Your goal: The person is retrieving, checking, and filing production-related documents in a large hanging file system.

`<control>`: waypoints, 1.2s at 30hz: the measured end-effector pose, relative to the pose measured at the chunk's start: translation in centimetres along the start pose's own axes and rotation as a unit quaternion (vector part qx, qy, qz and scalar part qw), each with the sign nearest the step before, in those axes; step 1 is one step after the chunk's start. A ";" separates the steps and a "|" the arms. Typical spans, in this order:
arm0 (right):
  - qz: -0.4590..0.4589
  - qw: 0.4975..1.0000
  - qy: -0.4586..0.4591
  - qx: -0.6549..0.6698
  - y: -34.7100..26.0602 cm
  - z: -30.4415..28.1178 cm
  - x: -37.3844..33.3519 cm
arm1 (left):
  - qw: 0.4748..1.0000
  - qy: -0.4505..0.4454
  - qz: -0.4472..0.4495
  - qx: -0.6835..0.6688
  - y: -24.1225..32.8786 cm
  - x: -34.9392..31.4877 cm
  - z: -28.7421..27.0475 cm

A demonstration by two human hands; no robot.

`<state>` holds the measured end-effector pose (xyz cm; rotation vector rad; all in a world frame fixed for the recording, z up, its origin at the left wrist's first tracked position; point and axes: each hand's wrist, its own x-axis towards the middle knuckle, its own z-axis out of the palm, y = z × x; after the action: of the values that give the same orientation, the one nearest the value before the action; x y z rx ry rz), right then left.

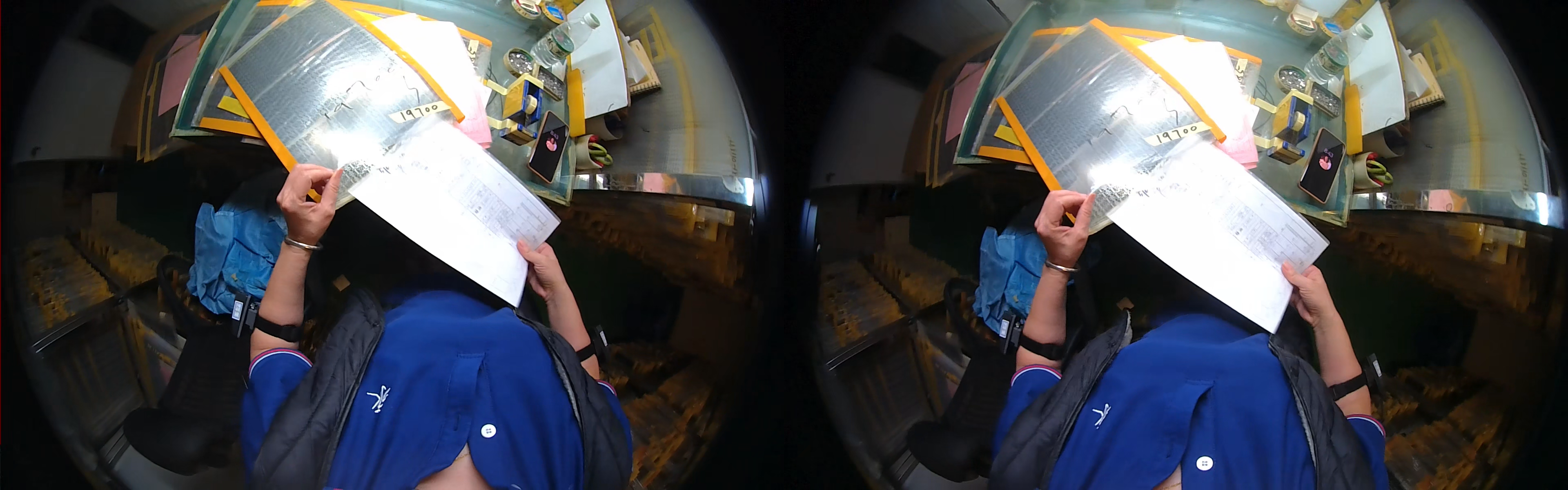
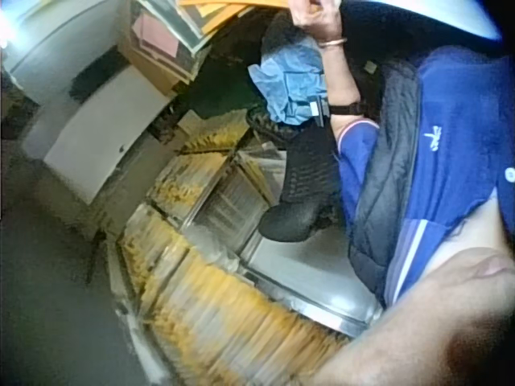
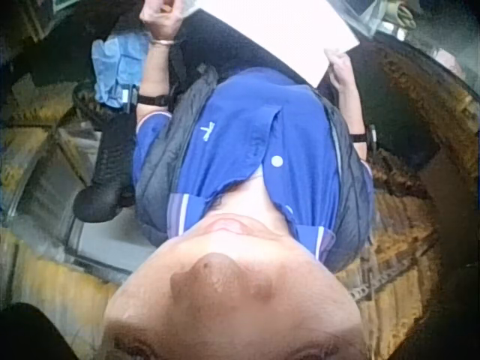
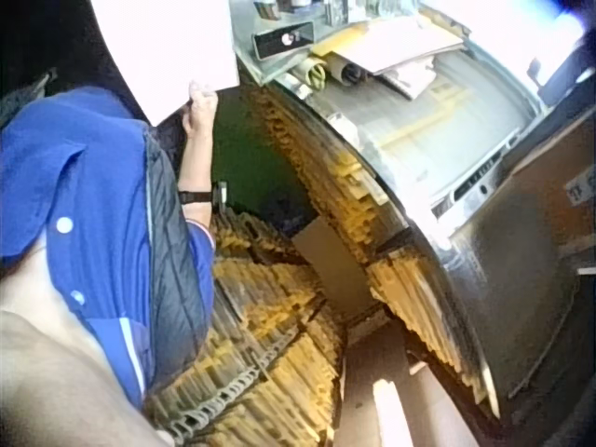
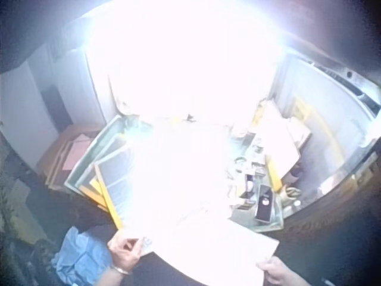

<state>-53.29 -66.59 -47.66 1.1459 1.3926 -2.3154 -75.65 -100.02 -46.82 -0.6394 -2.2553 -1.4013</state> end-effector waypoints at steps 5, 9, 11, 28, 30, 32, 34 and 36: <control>-0.009 0.993 -0.100 -0.063 -0.8 8.6 5.8 | 0.999 0.013 0.010 -0.028 -0.3 -0.1 0.3; 0.014 0.965 -0.262 0.009 -2.3 15.9 8.0 | 0.999 -0.024 -0.017 -0.027 -0.1 0.0 -0.1; 0.085 0.983 -0.149 -0.070 -1.5 15.0 9.5 | 0.997 -0.015 -0.059 -0.045 -1.6 -0.7 -0.1; 0.140 0.971 0.015 0.192 -1.3 15.7 11.8 | 0.428 0.025 -0.467 -0.773 -7.8 4.4 -6.5; 0.188 0.956 0.059 0.217 -0.8 16.8 12.1 | 0.460 0.030 -0.441 -0.770 -6.4 5.6 -7.5; 0.163 0.969 0.016 0.184 -0.5 17.7 12.2 | 0.473 0.024 -0.420 -0.774 -5.3 6.1 -7.7; 0.195 0.950 0.071 0.235 -0.6 18.9 14.1 | 0.438 0.063 -0.422 -0.791 -5.1 6.4 -7.6; 0.209 0.944 0.086 0.239 -0.4 19.4 14.8 | 0.422 0.072 -0.424 -0.798 -5.7 6.3 -7.6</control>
<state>-73.45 -79.23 -52.94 1.6224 0.5404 -2.3242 -83.27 -108.03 -44.25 0.4520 -0.0879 -3.6203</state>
